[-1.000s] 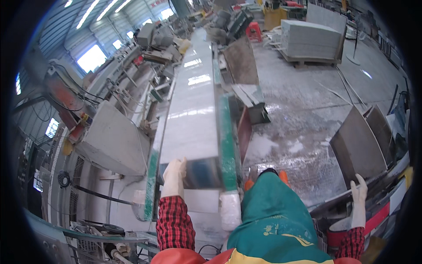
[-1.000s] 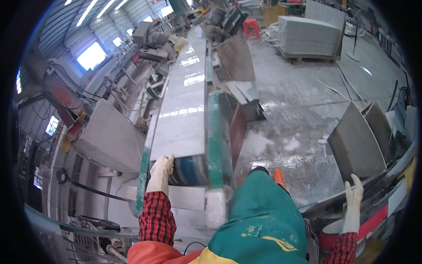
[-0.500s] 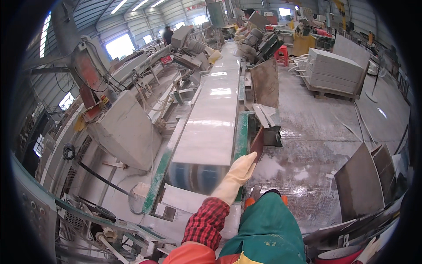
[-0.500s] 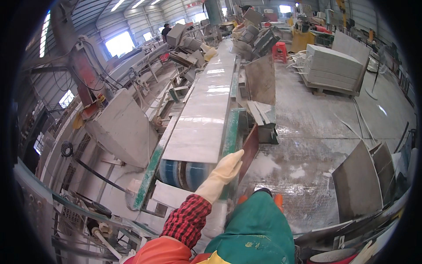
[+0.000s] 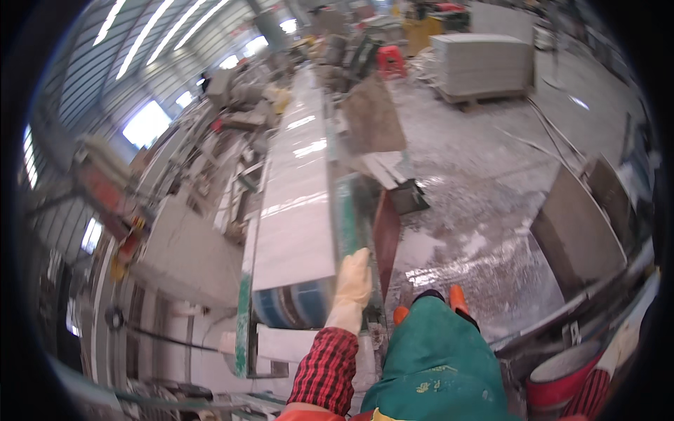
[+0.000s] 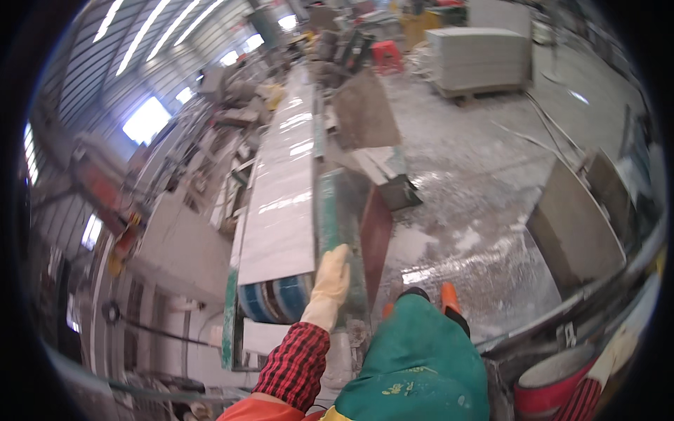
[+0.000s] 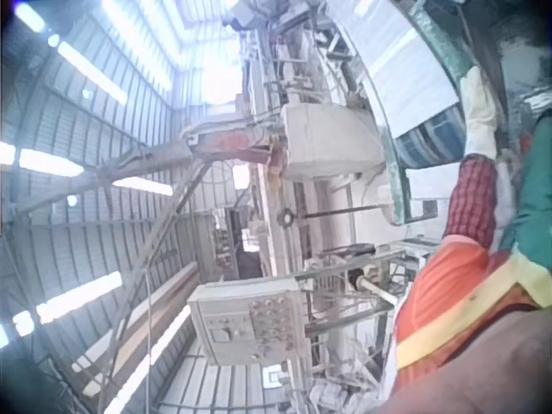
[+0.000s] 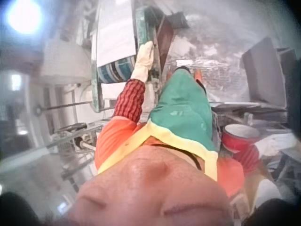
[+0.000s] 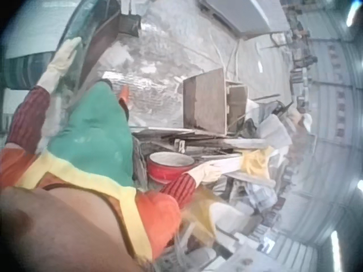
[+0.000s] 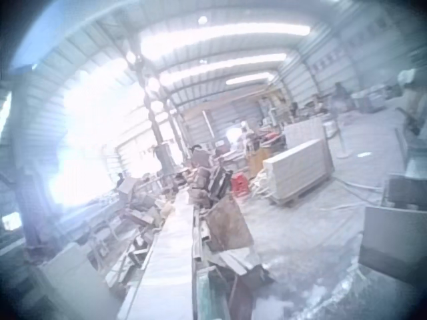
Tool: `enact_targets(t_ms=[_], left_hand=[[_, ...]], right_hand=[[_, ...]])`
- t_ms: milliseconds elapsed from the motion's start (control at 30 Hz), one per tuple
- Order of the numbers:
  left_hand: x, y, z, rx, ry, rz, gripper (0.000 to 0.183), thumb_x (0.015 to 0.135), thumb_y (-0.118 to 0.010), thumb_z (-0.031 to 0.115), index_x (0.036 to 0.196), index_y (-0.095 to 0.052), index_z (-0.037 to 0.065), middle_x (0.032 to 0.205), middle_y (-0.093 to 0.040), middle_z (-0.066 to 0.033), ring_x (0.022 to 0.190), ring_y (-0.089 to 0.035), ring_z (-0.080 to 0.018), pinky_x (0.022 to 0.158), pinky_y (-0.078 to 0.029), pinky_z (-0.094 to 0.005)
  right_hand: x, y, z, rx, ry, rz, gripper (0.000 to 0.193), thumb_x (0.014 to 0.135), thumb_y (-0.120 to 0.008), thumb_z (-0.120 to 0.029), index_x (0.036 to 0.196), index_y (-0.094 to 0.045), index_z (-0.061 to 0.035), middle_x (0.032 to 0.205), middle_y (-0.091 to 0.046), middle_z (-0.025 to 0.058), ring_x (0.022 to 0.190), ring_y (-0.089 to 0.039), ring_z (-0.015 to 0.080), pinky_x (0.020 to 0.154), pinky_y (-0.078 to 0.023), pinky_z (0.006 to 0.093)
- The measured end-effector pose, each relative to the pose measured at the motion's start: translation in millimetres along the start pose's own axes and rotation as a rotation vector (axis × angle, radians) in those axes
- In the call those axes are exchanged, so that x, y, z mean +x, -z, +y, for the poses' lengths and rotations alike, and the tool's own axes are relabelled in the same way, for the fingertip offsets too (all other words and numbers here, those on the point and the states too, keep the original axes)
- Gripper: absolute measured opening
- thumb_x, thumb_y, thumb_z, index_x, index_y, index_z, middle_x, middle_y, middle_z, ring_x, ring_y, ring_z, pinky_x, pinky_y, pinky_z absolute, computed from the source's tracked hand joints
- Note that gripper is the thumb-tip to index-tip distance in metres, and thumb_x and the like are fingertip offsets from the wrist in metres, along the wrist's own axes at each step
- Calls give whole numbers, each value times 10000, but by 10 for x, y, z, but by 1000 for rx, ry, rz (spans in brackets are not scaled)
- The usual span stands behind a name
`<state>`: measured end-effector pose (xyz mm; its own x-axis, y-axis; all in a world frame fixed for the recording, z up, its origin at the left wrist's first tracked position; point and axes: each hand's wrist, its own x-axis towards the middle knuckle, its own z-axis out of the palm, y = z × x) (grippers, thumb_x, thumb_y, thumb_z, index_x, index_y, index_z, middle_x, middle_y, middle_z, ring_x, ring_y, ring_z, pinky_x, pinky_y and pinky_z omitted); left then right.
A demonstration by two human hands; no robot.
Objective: The person repeatedly picks up rectangular white panels from a conveyor belt and places them into a nearby bin. The action is continuous and repetitive throughout the clip.
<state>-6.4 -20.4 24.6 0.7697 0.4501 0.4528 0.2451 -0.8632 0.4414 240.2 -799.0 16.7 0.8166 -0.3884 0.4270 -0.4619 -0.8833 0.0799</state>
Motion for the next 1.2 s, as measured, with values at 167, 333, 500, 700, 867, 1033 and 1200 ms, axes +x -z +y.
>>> enact_targets(t_ms=[167, 333, 500, 700, 867, 1033, 1200], left_hand=[[4, -330, -262, -52, -38, 10, 394, 864, -504, -19, 1249, -576, 23, 1116, -589, -243, 1061, -548, -420, 952, -436, -471], [62, -337, -171, -55, 18, -63, 391, 913, -492, -20, 1302, -528, -7, 1183, -578, -254, 1118, -533, -417, 988, -420, -458], [31, -289, -107, 50, -17, -63, 406, 927, -495, -18, 1331, -516, 22, 1259, -558, -243, 1149, -527, -405, 1010, -408, -456], [46, -250, -119, 78, 60, -130, 386, 961, -446, -13, 1338, -520, 28, 1306, -542, -234, 1176, -525, -392, 1034, -399, -421], [83, -224, 71, -96, 176, -118, 428, 934, -518, -3, 1360, -516, 40, 1203, -581, -210, 1136, -550, -378, 1020, -411, -422], [30, -277, -82, -7, 49, -67, 381, 954, -446, -24, 1323, -527, 25, 1180, -539, -185, 1079, -545, -338, 971, -424, -377], [38, -246, -35, -50, 45, -74, 401, 944, -469, -24, 1337, -515, 41, 1201, -554, -200, 1115, -538, -357, 993, -416, -401]], right_hand=[[-117, 123, 27, 56, -90, -120, 560, 988, -440, -492, 1325, -548, -57, 1348, -543, 226, 1204, -542, 400, 1010, -444, 459], [-43, 122, 90, 24, -68, 112, 467, 973, -499, -484, 1001, -663, -48, 1049, -678, 202, 953, -650, 402, 840, -514, 492], [-80, 273, -58, -87, -212, -18, 502, 984, -454, -516, 1025, -672, -65, 1098, -672, 206, 966, -664, 381, 800, -536, 495], [-28, -36, 103, 10, -104, -8, 525, 1009, -398, -478, 1360, -531, -110, 1341, -565, 129, 1258, -517, 297, 1035, -410, 446], [-81, 21, 100, 18, -56, -2, 514, 1012, -405, -455, 1373, -514, -106, 1372, -537, 114, 1286, -493, 286, 1044, -400, 444], [-128, 44, 73, 4, -48, 49, 508, 1013, -410, -435, 1369, -520, -89, 1377, -539, 135, 1291, -489, 302, 1043, -401, 445], [-133, -35, 126, -4, -51, 14, 521, 1014, -403, -431, 1390, -503, -85, 1414, -517, 139, 1313, -474, 307, 1051, -397, 440]])
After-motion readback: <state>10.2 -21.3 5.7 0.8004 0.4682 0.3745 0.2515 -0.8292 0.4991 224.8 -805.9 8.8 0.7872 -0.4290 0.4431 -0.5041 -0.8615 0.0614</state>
